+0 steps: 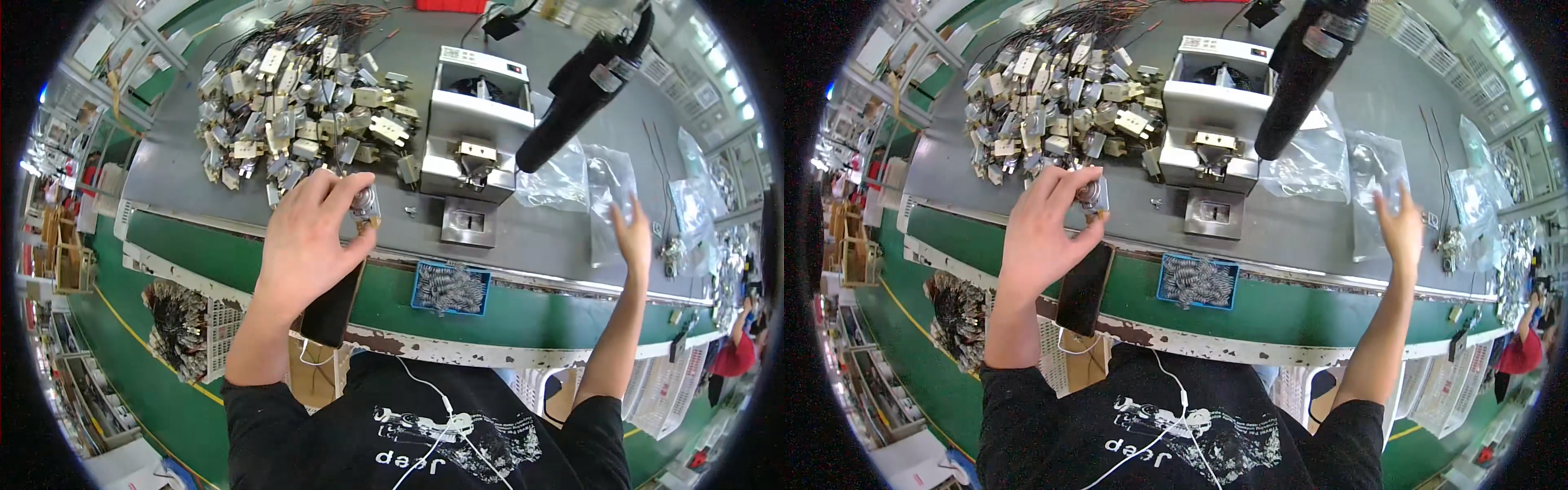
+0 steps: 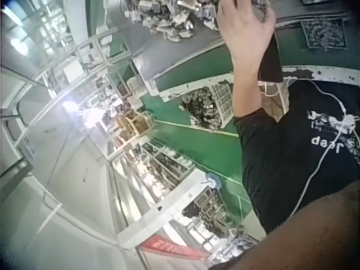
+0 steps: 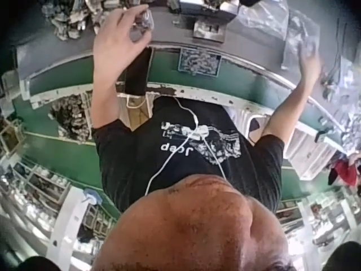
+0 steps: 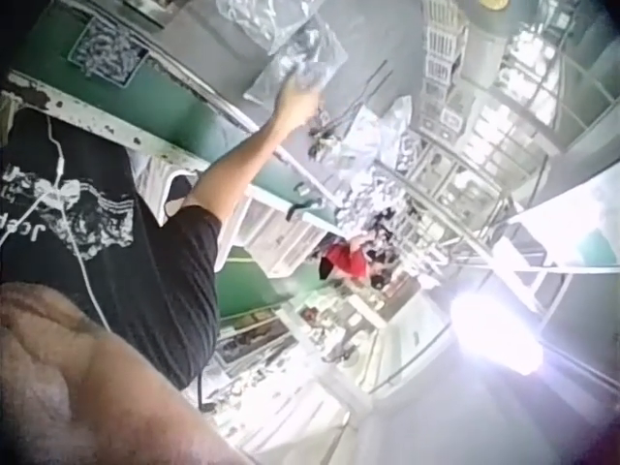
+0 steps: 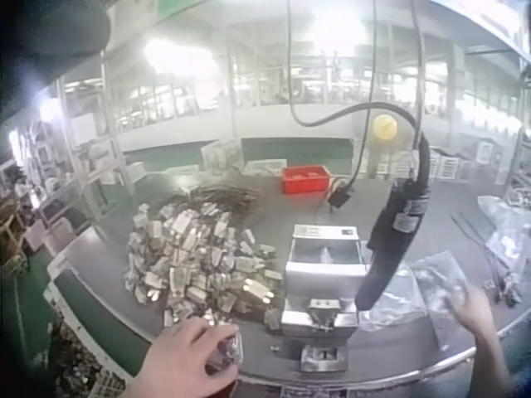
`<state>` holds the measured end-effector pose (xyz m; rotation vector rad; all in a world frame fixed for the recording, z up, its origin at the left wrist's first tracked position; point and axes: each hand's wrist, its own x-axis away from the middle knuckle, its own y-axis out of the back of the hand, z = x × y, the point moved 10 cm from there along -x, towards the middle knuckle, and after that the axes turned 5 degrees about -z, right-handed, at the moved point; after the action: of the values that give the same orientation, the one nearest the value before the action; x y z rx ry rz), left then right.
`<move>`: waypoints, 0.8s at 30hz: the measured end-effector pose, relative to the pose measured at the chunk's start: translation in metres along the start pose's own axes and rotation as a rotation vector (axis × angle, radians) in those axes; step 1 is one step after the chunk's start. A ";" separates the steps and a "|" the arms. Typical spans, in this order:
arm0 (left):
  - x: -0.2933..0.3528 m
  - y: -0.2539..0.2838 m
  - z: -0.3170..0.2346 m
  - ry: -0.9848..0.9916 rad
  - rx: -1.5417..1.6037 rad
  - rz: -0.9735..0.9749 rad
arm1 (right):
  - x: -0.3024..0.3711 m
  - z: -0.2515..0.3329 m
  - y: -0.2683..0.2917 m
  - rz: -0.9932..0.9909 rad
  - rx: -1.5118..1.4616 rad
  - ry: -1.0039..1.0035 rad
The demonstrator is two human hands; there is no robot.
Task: Assembling small electronic components using a jig and an electric screwdriver.
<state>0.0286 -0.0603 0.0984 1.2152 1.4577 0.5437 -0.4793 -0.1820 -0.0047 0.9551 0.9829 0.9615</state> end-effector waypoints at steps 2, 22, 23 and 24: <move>0.000 -0.003 -0.003 -0.004 -0.003 0.008 | 0.004 0.006 -0.029 0.034 0.025 0.035; 0.015 -0.016 -0.031 -0.069 0.248 0.008 | 0.069 0.191 0.091 -0.639 -0.353 0.618; 0.013 -0.014 -0.049 -0.142 0.232 -0.002 | 0.080 0.208 0.092 -0.558 -0.311 0.627; 0.014 -0.019 -0.056 -0.146 0.253 0.030 | 0.071 0.201 0.087 -0.526 -0.349 0.562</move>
<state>-0.0285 -0.0393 0.0924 1.4460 1.4147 0.2884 -0.2882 -0.1303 0.1135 0.1020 1.3880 0.9174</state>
